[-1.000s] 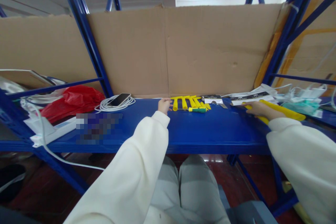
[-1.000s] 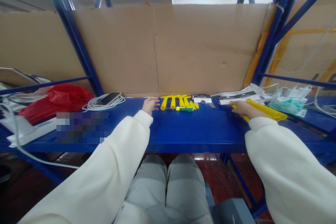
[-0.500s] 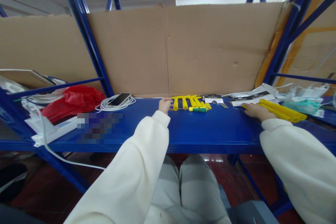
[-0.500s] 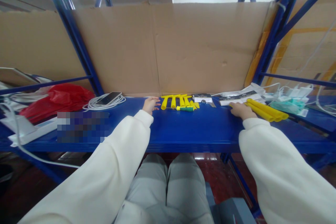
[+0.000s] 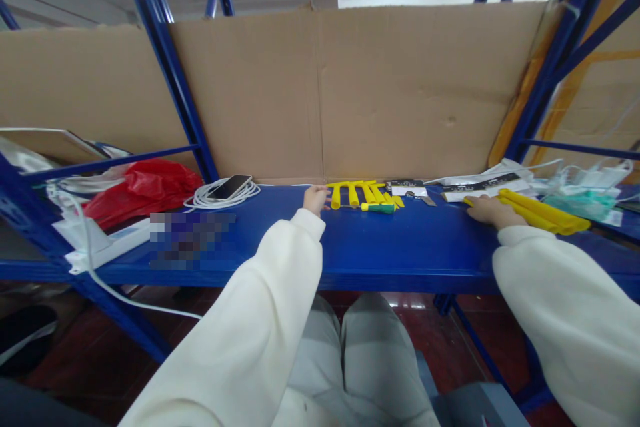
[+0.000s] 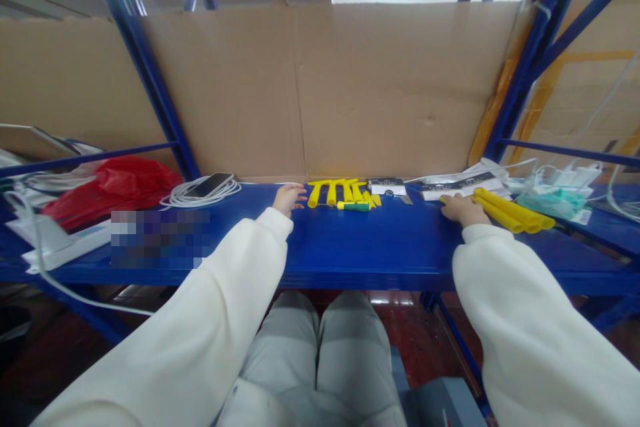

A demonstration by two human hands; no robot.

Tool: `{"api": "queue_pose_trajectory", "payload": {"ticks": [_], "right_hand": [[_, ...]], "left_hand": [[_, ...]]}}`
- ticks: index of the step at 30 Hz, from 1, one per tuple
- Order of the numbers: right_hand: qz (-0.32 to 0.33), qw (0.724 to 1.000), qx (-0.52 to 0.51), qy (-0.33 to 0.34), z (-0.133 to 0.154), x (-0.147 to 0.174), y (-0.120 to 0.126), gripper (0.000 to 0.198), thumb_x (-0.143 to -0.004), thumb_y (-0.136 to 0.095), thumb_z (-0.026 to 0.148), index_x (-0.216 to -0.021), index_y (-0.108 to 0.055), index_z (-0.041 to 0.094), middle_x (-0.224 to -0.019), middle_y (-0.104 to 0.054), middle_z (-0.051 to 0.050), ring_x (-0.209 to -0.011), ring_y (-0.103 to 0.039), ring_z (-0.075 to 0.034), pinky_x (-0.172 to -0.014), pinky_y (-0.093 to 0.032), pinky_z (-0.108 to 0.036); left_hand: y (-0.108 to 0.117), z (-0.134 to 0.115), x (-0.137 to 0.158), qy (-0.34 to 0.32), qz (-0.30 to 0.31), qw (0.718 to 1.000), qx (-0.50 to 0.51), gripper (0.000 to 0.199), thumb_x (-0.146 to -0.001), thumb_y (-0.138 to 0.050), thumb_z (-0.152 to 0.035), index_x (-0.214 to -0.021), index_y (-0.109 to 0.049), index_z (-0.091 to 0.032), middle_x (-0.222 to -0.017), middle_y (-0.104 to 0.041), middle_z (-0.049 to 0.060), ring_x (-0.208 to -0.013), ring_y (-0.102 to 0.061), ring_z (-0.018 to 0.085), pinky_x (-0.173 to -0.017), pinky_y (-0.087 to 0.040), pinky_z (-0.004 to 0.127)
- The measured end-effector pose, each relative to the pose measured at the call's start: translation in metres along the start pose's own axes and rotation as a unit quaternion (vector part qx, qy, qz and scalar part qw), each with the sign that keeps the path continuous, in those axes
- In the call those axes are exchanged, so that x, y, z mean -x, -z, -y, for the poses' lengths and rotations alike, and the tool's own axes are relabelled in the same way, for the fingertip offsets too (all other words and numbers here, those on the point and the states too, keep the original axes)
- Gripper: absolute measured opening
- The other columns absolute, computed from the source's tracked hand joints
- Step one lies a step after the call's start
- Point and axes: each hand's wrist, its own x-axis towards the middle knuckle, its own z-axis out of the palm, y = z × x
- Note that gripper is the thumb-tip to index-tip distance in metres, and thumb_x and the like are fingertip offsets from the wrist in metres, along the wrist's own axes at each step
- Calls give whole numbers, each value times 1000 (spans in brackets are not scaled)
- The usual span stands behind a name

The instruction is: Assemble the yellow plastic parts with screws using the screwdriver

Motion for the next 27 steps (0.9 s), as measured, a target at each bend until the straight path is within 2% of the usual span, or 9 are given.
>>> {"api": "queue_pose_trajectory", "payload": {"ticks": [6, 9, 11, 14, 17, 20, 23, 25, 27], "right_hand": [[-67, 997, 30, 11, 3, 6, -2, 50, -95, -36, 23, -140, -53, 14, -143, -50, -24, -132, -48, -37, -102, -41, -55], [-117, 992, 31, 29, 8, 9, 0, 46, -93, -38, 18, -134, -57, 9, -138, -52, -27, -130, -49, -37, -101, -39, -55], [-156, 986, 28, 45, 18, 11, 6, 45, -93, -36, 17, -132, -58, 9, -137, -53, -25, -129, -50, -36, -101, -40, -53], [-201, 976, 15, 78, 44, 17, 24, 42, -92, -39, 19, -128, -60, 11, -131, -58, -22, -124, -54, -34, -98, -45, -48], [-228, 966, -16, 120, 82, 26, 45, 40, -92, -41, 20, -124, -63, 11, -124, -61, -21, -118, -59, -33, -95, -48, -44], [-260, 950, -67, 163, 122, 34, 57, 42, -92, -42, 19, -129, -61, 14, -127, -61, -19, -114, -62, -31, -93, -49, -40], [-270, 934, -127, 197, 155, 38, 50, 44, -91, -45, 19, -132, -59, 14, -128, -61, -18, -113, -63, -30, -93, -50, -38], [-270, 925, -168, 211, 168, 36, 38, 42, -91, -44, 17, -130, -61, 14, -127, -63, -17, -112, -64, -28, -95, -49, -35], [-222, 918, -175, 278, 173, 31, 23, 41, -88, -50, 13, -126, -65, 14, -127, -65, -15, -114, -63, -24, -99, -47, -30]], "left_hand": [[0, 5, -7, -19, -5, 999, -44, 17, -79, -54, -3, -88, -61, -15, -95, -71, 8, -71, -67, 14, -51, -46, 19], [0, 12, -13, -75, -17, 986, -145, 23, -76, -56, -4, -93, -65, -17, -98, -72, 9, -86, -70, 19, -66, -54, 26], [1, 17, -15, -144, -8, 959, -242, 26, -74, -58, -4, -95, -68, -17, -99, -73, 10, -96, -69, 22, -83, -54, 31], [0, 24, -15, -212, 39, 905, -366, 35, -75, -63, -10, -108, -69, -17, -118, -70, 13, -114, -64, 25, -101, -46, 32], [-1, 27, -12, -207, 89, 867, -444, 47, -79, -63, -17, -126, -64, -20, -134, -63, 14, -129, -55, 27, -108, -39, 34], [-2, 29, -8, -186, 134, 845, -484, 52, -85, -60, -21, -138, -57, -22, -144, -56, 14, -137, -48, 27, -111, -36, 36], [-2, 29, -6, -172, 142, 831, -510, 53, -87, -59, -25, -141, -54, -24, -151, -47, 14, -141, -43, 29, -114, -33, 41], [-2, 29, -4, -175, 142, 824, -521, 53, -87, -60, -25, -140, -55, -25, -150, -48, 14, -141, -43, 29, -114, -32, 44], [-2, 28, -2, -183, 144, 817, -528, 51, -87, -60, -25, -138, -57, -25, -146, -53, 13, -138, -47, 29, -113, -34, 42]]}}
